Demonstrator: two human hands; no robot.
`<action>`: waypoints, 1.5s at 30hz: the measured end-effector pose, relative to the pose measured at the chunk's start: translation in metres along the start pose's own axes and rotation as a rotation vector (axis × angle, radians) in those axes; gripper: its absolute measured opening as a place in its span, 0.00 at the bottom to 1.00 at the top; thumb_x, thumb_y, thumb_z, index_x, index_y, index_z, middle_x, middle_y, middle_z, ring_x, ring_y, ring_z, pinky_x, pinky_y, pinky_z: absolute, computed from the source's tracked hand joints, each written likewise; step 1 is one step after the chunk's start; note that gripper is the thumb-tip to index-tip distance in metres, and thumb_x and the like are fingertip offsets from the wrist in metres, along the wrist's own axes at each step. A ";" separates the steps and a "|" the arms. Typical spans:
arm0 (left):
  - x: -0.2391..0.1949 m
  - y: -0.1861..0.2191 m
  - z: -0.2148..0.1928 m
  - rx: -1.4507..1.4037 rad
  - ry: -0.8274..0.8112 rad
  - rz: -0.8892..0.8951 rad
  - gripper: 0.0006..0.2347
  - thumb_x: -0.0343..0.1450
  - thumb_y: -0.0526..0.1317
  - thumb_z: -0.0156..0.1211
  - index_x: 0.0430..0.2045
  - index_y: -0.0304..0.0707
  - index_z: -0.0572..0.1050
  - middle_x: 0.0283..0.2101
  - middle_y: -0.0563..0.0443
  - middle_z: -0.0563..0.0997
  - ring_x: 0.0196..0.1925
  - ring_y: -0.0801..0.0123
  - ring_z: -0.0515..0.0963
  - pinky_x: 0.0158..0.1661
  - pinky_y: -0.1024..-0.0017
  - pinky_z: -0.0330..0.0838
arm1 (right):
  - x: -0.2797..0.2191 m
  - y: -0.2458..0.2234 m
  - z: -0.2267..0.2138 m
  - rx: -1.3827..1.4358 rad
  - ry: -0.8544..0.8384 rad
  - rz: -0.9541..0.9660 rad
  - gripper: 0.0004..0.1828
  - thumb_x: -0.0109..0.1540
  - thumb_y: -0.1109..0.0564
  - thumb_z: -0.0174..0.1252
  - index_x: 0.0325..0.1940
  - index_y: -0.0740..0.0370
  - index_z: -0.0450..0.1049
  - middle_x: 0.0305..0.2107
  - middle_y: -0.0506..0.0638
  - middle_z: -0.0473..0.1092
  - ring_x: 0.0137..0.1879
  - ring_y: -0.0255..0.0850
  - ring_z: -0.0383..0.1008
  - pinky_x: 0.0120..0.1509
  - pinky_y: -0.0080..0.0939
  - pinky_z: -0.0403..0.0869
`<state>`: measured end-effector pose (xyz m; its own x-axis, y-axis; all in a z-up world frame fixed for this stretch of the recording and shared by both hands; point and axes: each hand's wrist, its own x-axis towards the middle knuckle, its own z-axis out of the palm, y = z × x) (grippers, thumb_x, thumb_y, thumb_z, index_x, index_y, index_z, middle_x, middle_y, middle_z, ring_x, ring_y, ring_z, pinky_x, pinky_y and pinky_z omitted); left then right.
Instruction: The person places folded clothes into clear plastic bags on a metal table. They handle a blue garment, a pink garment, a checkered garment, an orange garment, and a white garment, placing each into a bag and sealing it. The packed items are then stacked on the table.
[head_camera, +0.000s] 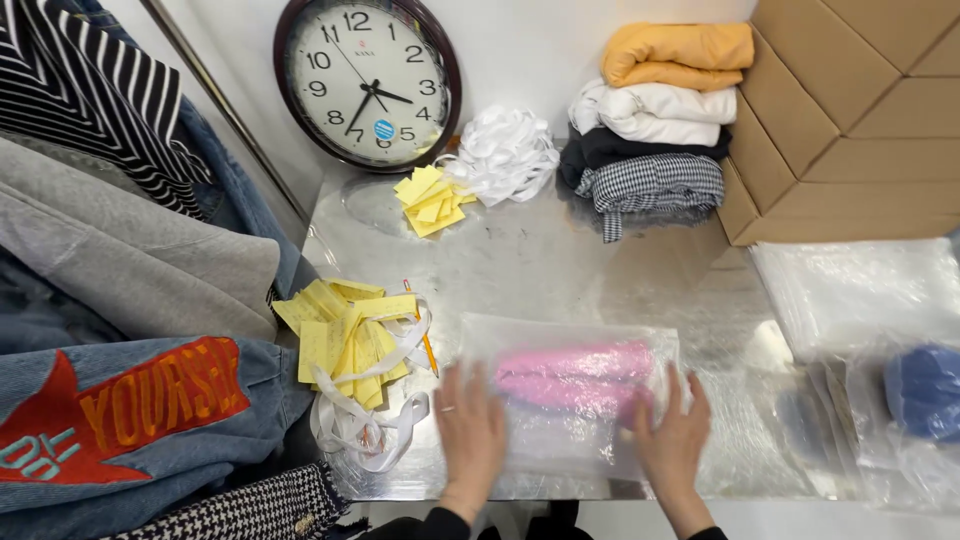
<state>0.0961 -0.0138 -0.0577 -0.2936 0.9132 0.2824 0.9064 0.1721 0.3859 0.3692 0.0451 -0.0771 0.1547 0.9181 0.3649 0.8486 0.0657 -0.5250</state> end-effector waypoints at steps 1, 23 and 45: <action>0.007 0.010 0.005 0.004 0.005 -0.007 0.25 0.75 0.45 0.50 0.70 0.46 0.62 0.75 0.39 0.58 0.77 0.46 0.54 0.70 0.41 0.51 | 0.010 -0.013 0.005 0.005 -0.004 -0.007 0.37 0.65 0.46 0.56 0.79 0.52 0.60 0.72 0.73 0.55 0.77 0.69 0.54 0.75 0.73 0.57; 0.075 0.056 0.020 0.089 -0.532 -0.127 0.29 0.75 0.65 0.31 0.71 0.60 0.59 0.77 0.46 0.55 0.78 0.49 0.52 0.74 0.37 0.36 | 0.073 -0.010 0.048 0.022 -0.545 -0.276 0.37 0.65 0.24 0.40 0.74 0.37 0.66 0.69 0.49 0.65 0.76 0.49 0.58 0.83 0.64 0.40; 0.135 -0.085 0.059 -1.251 -0.220 -0.979 0.35 0.64 0.30 0.77 0.67 0.21 0.66 0.55 0.33 0.81 0.53 0.55 0.81 0.54 0.64 0.75 | 0.156 0.097 0.066 1.082 -0.472 0.919 0.24 0.62 0.66 0.66 0.63 0.69 0.75 0.42 0.59 0.78 0.47 0.46 0.80 0.53 0.47 0.79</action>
<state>-0.0029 0.1170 -0.1045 -0.4368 0.6903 -0.5768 -0.4347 0.3995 0.8072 0.4426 0.2204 -0.1222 0.0599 0.8231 -0.5647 -0.2602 -0.5332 -0.8050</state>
